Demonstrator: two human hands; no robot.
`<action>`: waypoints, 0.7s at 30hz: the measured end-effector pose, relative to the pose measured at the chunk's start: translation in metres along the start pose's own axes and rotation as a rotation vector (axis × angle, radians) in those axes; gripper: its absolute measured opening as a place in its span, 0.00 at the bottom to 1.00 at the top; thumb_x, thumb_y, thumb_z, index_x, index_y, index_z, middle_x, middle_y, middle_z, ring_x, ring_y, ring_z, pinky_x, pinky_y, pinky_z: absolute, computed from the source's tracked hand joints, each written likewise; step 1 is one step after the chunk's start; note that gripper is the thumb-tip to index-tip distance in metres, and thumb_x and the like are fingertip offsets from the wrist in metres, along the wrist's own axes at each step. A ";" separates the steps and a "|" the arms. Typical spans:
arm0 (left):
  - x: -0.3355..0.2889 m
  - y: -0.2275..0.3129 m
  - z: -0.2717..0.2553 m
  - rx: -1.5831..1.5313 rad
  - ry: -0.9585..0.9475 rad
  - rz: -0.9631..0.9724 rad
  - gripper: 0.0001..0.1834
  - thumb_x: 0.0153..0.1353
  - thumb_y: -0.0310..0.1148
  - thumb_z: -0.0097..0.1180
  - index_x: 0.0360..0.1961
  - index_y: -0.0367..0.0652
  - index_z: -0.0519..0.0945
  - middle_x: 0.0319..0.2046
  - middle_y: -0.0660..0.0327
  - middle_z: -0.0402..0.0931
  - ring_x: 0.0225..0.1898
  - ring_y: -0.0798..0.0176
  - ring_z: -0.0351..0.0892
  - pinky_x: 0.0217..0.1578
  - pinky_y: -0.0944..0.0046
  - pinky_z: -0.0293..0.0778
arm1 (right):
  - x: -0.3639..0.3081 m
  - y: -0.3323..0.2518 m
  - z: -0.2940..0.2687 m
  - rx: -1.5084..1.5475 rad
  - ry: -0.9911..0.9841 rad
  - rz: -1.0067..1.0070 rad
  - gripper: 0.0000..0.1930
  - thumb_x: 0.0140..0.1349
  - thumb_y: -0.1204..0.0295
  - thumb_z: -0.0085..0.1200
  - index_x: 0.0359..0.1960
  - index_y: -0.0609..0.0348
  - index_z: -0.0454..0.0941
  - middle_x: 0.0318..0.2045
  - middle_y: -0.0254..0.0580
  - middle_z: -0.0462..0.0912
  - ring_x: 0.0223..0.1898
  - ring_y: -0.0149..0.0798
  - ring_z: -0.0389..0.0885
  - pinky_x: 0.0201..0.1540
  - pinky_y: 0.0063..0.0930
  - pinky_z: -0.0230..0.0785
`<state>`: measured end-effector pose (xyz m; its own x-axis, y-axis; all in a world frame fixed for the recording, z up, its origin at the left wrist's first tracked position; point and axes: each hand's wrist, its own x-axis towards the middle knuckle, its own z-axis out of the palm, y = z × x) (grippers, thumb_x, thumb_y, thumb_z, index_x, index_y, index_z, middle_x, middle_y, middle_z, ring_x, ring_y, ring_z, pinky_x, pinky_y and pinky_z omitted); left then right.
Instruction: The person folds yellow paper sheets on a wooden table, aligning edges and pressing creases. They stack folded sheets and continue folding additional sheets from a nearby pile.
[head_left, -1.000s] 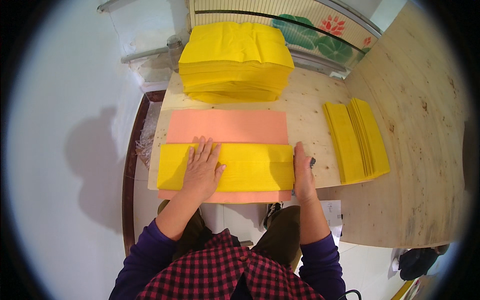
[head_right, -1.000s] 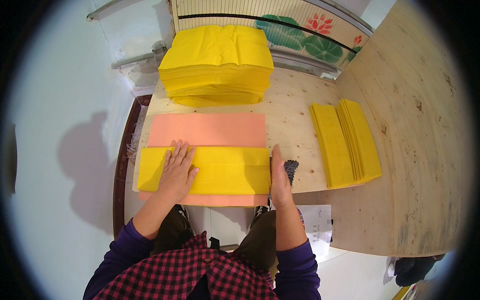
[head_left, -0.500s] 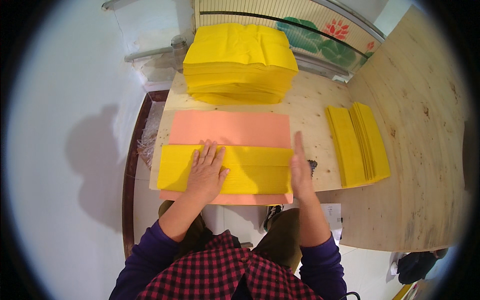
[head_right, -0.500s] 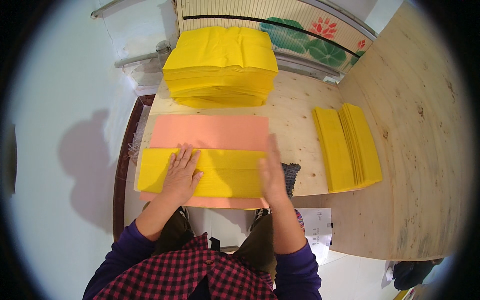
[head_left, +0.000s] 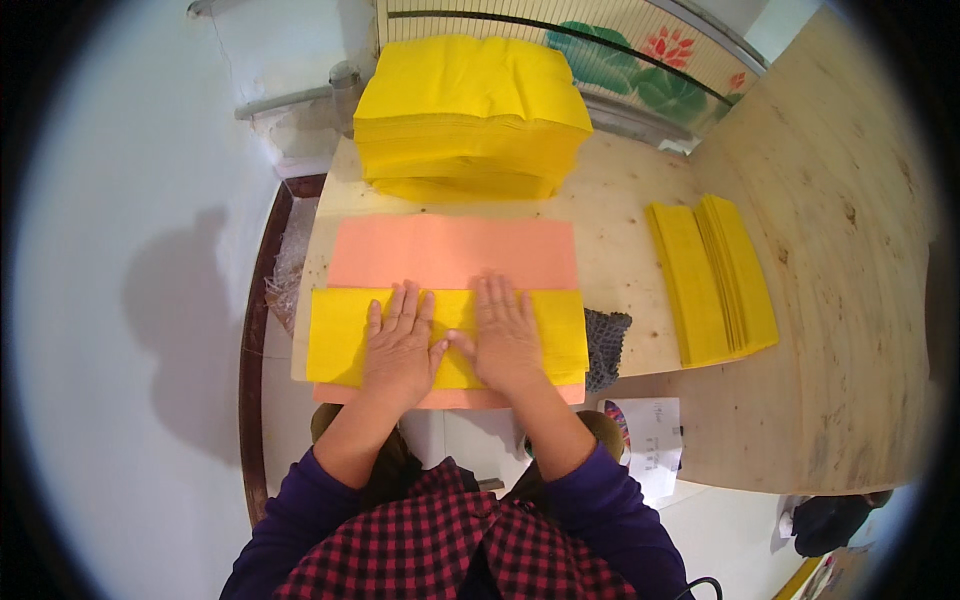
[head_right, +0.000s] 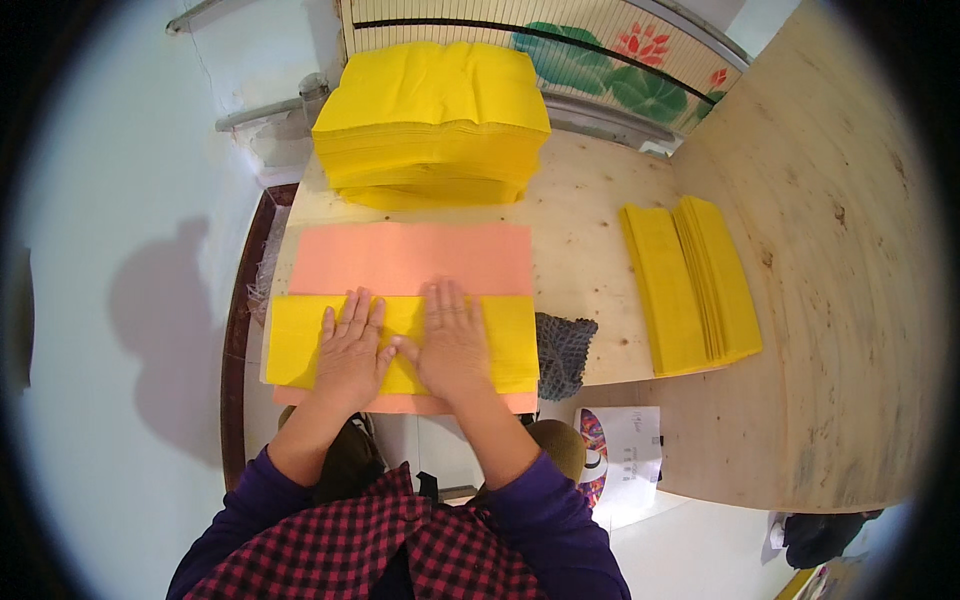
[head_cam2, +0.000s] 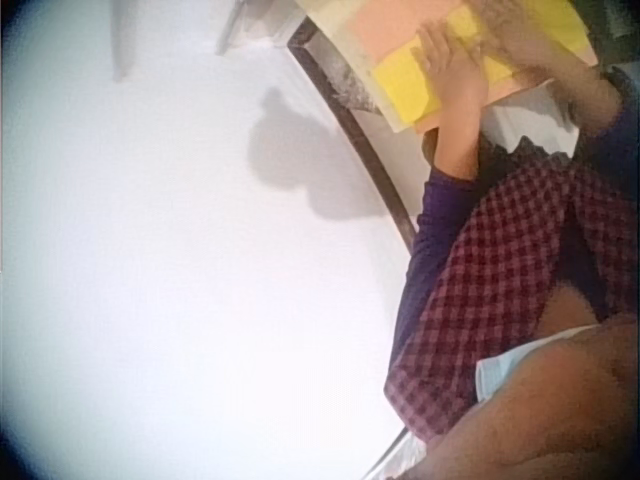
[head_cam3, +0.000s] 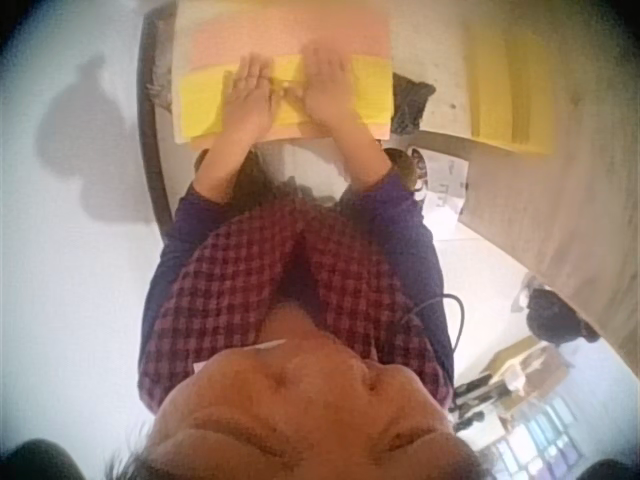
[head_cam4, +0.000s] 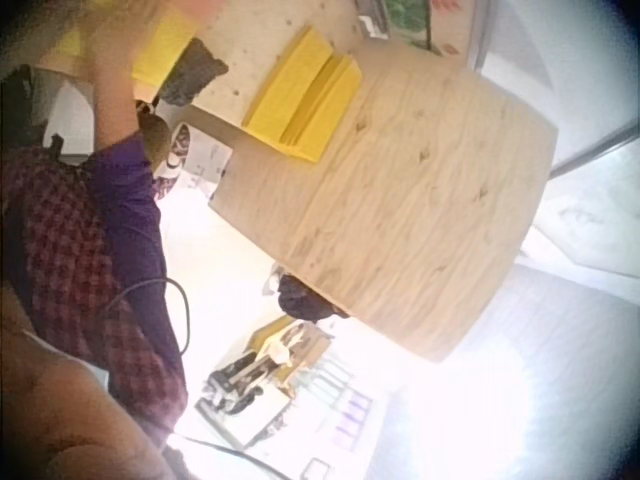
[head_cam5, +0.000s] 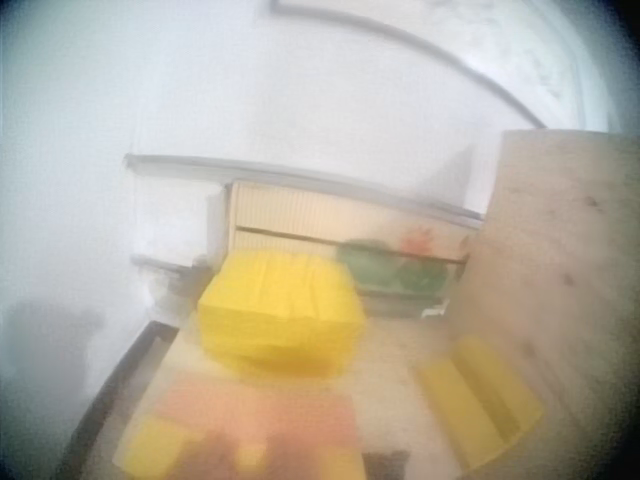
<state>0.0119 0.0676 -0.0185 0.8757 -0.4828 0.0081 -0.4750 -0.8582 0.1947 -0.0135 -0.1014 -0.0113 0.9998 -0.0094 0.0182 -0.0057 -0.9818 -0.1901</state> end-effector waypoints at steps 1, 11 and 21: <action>0.000 -0.002 0.000 -0.015 0.006 -0.017 0.40 0.64 0.47 0.50 0.73 0.40 0.53 0.75 0.52 0.45 0.76 0.54 0.40 0.72 0.44 0.34 | -0.003 0.010 -0.001 -0.024 0.000 0.047 0.45 0.66 0.39 0.39 0.73 0.63 0.48 0.74 0.52 0.48 0.76 0.46 0.43 0.75 0.47 0.33; -0.012 -0.050 -0.002 -0.027 0.081 -0.231 0.44 0.66 0.53 0.47 0.73 0.34 0.49 0.75 0.51 0.43 0.76 0.54 0.40 0.72 0.44 0.35 | -0.018 0.064 -0.005 -0.105 -0.003 0.271 0.46 0.67 0.39 0.35 0.73 0.68 0.45 0.74 0.56 0.46 0.76 0.48 0.42 0.74 0.49 0.35; -0.023 -0.062 -0.050 0.189 -0.001 -0.293 0.40 0.68 0.53 0.43 0.70 0.33 0.56 0.72 0.49 0.53 0.75 0.54 0.43 0.72 0.43 0.32 | -0.019 0.061 -0.009 -0.081 -0.021 0.294 0.47 0.67 0.36 0.31 0.73 0.66 0.44 0.75 0.55 0.45 0.77 0.46 0.39 0.74 0.51 0.34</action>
<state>0.0252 0.1404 0.0188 0.9773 -0.2108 -0.0225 -0.2108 -0.9775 0.0038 -0.0328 -0.1625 -0.0139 0.9553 -0.2920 -0.0466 -0.2954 -0.9496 -0.1051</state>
